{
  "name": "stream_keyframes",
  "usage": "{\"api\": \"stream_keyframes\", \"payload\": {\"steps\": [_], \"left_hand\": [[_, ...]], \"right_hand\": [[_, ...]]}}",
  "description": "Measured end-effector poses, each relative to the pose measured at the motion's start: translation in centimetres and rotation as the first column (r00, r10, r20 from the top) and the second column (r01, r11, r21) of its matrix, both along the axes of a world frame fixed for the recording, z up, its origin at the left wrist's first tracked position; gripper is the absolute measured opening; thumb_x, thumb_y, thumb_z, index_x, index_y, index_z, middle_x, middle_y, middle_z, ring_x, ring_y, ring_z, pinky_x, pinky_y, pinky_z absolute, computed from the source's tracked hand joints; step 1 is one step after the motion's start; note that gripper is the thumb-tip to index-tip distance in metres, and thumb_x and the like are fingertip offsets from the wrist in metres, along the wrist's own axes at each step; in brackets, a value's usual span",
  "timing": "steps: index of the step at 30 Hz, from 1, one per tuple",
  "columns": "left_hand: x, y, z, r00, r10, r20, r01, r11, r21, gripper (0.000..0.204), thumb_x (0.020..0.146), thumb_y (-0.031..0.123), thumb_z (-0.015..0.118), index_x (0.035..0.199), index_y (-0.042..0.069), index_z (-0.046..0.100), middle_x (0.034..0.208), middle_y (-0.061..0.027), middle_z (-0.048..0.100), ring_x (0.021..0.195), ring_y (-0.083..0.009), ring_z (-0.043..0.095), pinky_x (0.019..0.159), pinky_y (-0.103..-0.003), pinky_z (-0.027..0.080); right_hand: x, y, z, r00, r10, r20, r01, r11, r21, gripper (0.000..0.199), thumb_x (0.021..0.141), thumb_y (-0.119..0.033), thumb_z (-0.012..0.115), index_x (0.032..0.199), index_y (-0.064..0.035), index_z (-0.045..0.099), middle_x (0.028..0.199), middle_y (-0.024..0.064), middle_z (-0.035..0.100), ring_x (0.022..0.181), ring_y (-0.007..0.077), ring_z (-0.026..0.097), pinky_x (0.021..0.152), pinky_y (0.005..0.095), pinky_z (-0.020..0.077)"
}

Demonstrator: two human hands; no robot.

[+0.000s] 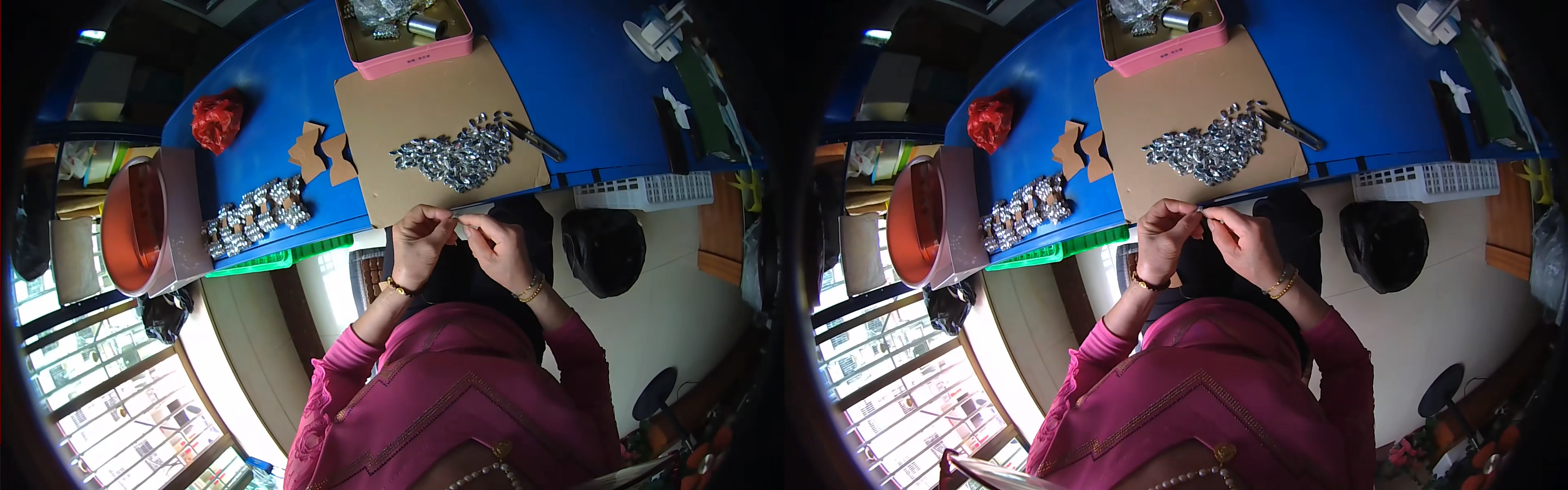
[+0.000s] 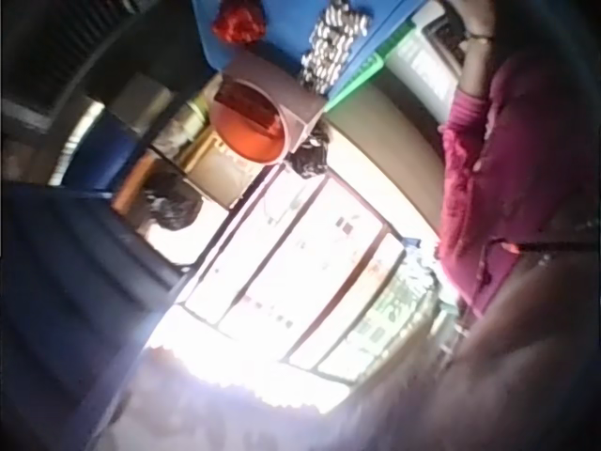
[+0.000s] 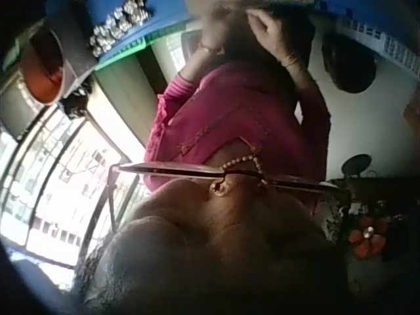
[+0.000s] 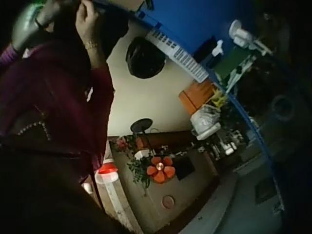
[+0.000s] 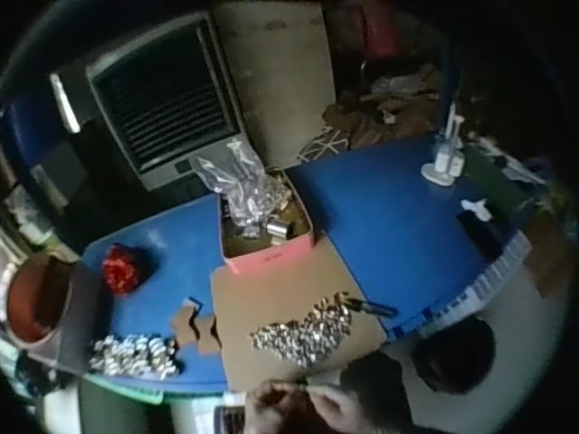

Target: Manually attaching small silver decorative beads to a brown component using thread.

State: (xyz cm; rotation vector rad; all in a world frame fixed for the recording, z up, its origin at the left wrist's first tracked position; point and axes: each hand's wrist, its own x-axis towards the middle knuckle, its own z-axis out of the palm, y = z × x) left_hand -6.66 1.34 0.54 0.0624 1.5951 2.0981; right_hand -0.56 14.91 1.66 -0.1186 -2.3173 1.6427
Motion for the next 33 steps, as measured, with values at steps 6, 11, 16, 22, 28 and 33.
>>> {"api": "stream_keyframes", "payload": {"steps": [6,11,16,22,28,33], "left_hand": [[0.5,0.3,0.0,0.996,0.033,-0.089,-0.039,0.997,-0.068,0.006,0.08,-0.003,0.057,0.085,0.001,0.057,0.071,-0.004,0.061,0.06,-0.0078,0.057,0.057,-0.02,0.048],[0.6,0.5,0.0,0.984,0.047,-0.175,-0.062,0.995,-0.083,0.007,0.079,-0.005,0.058,0.083,0.0,0.056,0.072,-0.0032,0.06,0.062,-0.0075,0.057,0.058,-0.019,0.047],[0.6,0.4,0.4,0.761,-0.112,-0.639,-0.114,0.947,-0.301,0.013,0.073,-0.009,0.059,0.08,0.001,0.055,0.074,-0.0048,0.058,0.067,-0.0114,0.057,0.058,-0.022,0.046],[0.2,-0.3,1.7,0.581,-0.293,-0.76,-0.008,0.931,-0.366,0.019,0.066,-0.011,0.061,0.079,0.002,0.056,0.076,-0.0081,0.056,0.069,-0.0194,0.058,0.058,-0.027,0.046],[-0.1,-0.6,2.1,0.406,-0.429,-0.807,0.166,0.903,-0.397,0.023,0.063,-0.011,0.062,0.081,0.003,0.057,0.077,-0.0093,0.056,0.069,-0.0233,0.058,0.058,-0.029,0.047],[-0.3,-0.7,1.7,0.324,-0.485,-0.812,0.19,0.874,-0.447,0.022,0.064,-0.01,0.062,0.082,0.002,0.057,0.078,-0.0092,0.056,0.068,-0.0235,0.058,0.056,-0.03,0.047]], "right_hand": [[0.2,0.0,-0.1,1.0,0.011,0.02,-0.01,0.999,-0.036,0.014,0.079,-0.003,0.057,0.094,-0.0022,0.059,0.073,0.0151,0.062,0.06,0.024,0.063,0.048,0.0274,0.0453],[0.3,-0.1,-0.2,0.998,0.008,0.058,-0.003,0.996,-0.089,0.011,0.08,-0.004,0.057,0.091,-0.0017,0.059,0.07,0.0143,0.061,0.058,0.0202,0.062,0.048,0.0273,0.045],[0.2,0.5,-0.3,0.985,0.071,0.157,-0.053,0.991,-0.12,0.01,0.084,-0.008,0.054,0.091,-0.0016,0.056,0.064,0.0101,0.059,0.049,0.0135,0.056,0.044,0.0251,0.0419],[0.1,1.6,-0.1,0.855,0.44,0.274,-0.112,0.673,-0.731,0.012,0.089,-0.014,0.048,0.094,-0.0035,0.049,0.061,0.0024,0.054,0.044,0.0053,0.044,0.04,0.0198,0.0357],[0.6,2.5,0.7,0.821,0.521,0.234,-0.151,0.592,-0.791,0.01,0.09,-0.012,0.046,0.092,-0.0034,0.049,0.061,0.0022,0.054,0.045,0.0043,0.044,0.042,0.0183,0.0365],[0.3,1.4,0.7,0.944,0.253,0.211,-0.151,0.901,-0.407,0.008,0.089,-0.01,0.048,0.086,-0.0028,0.05,0.065,0.002,0.055,0.048,0.0044,0.046,0.044,0.0186,0.0376]]}}
